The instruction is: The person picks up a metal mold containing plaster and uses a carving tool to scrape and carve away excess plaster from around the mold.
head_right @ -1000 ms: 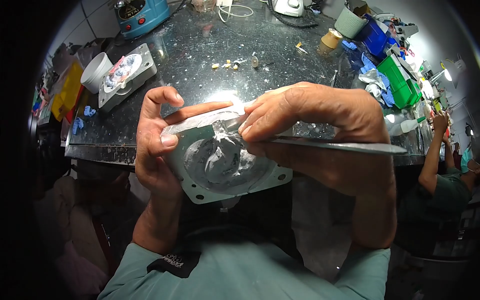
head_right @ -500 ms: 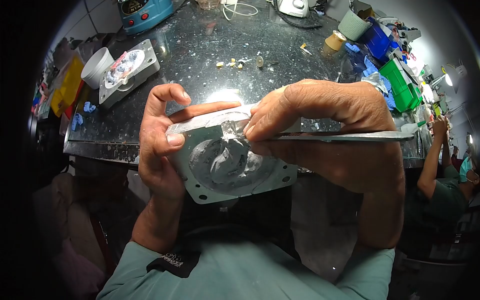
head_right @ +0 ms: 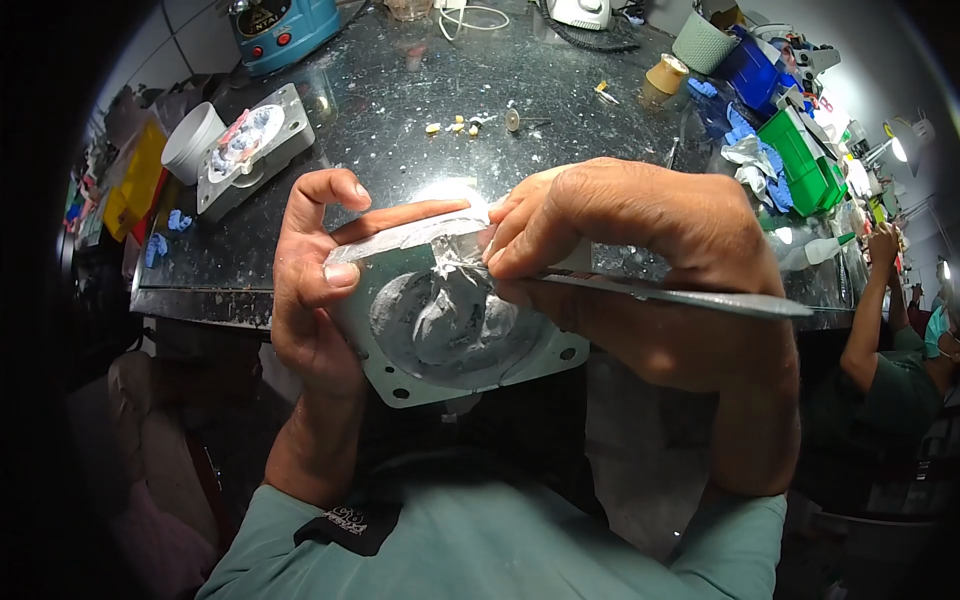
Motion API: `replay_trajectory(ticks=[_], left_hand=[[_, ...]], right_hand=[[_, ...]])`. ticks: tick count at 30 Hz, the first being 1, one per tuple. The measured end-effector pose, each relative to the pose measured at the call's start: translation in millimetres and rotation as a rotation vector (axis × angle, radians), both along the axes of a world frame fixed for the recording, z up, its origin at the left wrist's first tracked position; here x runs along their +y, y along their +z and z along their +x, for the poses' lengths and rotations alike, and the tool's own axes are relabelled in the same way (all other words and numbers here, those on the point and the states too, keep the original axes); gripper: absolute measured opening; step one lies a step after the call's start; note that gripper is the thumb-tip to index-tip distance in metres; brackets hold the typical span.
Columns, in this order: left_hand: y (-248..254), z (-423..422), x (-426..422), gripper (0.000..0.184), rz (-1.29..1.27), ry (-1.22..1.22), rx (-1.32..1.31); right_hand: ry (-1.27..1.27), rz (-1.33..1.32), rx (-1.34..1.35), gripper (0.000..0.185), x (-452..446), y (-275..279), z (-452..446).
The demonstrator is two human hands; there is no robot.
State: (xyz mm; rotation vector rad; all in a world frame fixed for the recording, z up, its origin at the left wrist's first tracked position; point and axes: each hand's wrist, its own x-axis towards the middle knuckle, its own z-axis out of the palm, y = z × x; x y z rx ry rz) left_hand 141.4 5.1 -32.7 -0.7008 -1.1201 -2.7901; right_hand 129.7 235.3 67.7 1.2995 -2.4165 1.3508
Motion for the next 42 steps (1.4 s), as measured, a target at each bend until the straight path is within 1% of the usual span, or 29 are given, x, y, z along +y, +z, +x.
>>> replay_trajectory(ticks=[6,9,11,12,14,16,18,22,24,27,32,34,37,40,42], left_hand=[[0,-1,0,0.053,0.022,-0.001,-0.013],[6,2,2,0.055,-0.083,0.098,-0.038],[6,2,1,0.054,-0.083,0.107,-0.026],[-2,-1,0,0.052,-0.031,0.062,0.002],[-4,-2,0,0.051,0.021,0.01,0.014],[2,1,0,0.05,0.019,0.005,-0.017],[4,2,0,0.05,0.022,-0.001,-0.035],[-2,-2,0,0.051,0.013,-0.009,-0.015],[-6,-4,0,0.051,0.006,-0.001,0.009],[1,0,1,0.052,0.008,0.014,-0.002],[-2,-3,0,0.051,0.02,-0.005,-0.018],[5,1,0,0.051,-0.048,0.034,-0.056],[4,1,0,0.051,-0.04,0.018,-0.076],[5,2,3,0.05,-0.03,0.051,-0.088],[5,2,3,0.048,-0.071,0.068,-0.077]], right_hand=[[-0.079,0.141,0.168,0.017,-9,10,10],[-0.136,0.167,0.206,0.018,-14,11,18],[-0.13,0.138,0.192,0.018,-13,10,21],[-0.127,0.124,0.185,0.017,-13,10,22],[-0.115,0.019,0.133,0.017,-7,0,20],[-0.116,-0.051,0.116,0.017,-2,-10,19],[-0.098,-0.002,0.178,0.017,-1,-12,18],[-0.078,-0.006,0.142,0.018,-2,-8,13],[-0.044,0.037,0.153,0.019,-2,-6,7],[-0.045,0.067,0.167,0.019,-3,-4,5],[-0.057,0.135,0.237,0.014,-6,2,8],[-0.091,0.074,0.224,0.014,-5,-5,11],[-0.165,-0.076,0.218,0.015,-4,-26,17],[-0.215,-0.115,0.257,0.015,-11,-44,29],[-0.264,-0.143,0.256,0.015,-18,-55,37]])
